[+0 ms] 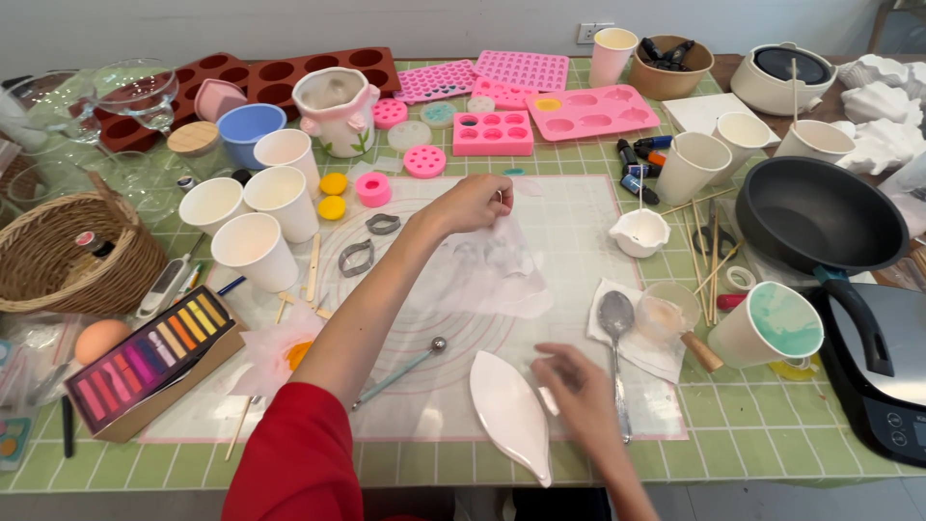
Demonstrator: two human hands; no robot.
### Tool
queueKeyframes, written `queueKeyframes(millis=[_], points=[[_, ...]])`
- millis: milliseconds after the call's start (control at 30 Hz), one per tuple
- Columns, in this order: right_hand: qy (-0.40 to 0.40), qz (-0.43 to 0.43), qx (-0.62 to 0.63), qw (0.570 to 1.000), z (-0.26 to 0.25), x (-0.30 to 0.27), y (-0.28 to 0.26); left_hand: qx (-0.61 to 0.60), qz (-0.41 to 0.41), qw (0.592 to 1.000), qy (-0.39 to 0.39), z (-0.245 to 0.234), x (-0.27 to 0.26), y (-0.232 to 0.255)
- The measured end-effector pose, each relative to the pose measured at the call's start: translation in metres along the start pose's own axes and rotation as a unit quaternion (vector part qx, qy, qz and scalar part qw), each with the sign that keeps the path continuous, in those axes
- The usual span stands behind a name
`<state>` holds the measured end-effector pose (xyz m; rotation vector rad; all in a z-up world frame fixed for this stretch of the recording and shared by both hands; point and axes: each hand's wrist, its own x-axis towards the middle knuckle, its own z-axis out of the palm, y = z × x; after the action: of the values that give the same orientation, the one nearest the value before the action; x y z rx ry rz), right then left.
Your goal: The person is crafting a flower-shaped candle by cutting out and shaping wax petals.
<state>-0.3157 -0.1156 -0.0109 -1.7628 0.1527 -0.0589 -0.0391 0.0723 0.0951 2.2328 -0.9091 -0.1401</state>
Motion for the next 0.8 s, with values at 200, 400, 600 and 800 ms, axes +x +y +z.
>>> queueKeyframes(millis=[200, 400, 600, 800], points=[[0.08, -0.123, -0.149, 0.978, -0.013, 0.037, -0.053, -0.055, 0.005, 0.998, 0.019, -0.023, -0.021, 0.008], [0.081, -0.309, -0.312, 0.894, 0.004, 0.094, -0.042, -0.036, 0.026, 0.999, 0.031, -0.036, -0.034, 0.018], [-0.004, -0.146, -0.173, 0.974, 0.014, 0.089, -0.069, -0.053, 0.027, 0.998, 0.034, -0.066, -0.06, 0.032], [-0.069, -0.163, -0.029, 0.984, 0.024, 0.089, -0.083, -0.062, 0.004, 0.997, 0.044, -0.097, -0.092, 0.048]])
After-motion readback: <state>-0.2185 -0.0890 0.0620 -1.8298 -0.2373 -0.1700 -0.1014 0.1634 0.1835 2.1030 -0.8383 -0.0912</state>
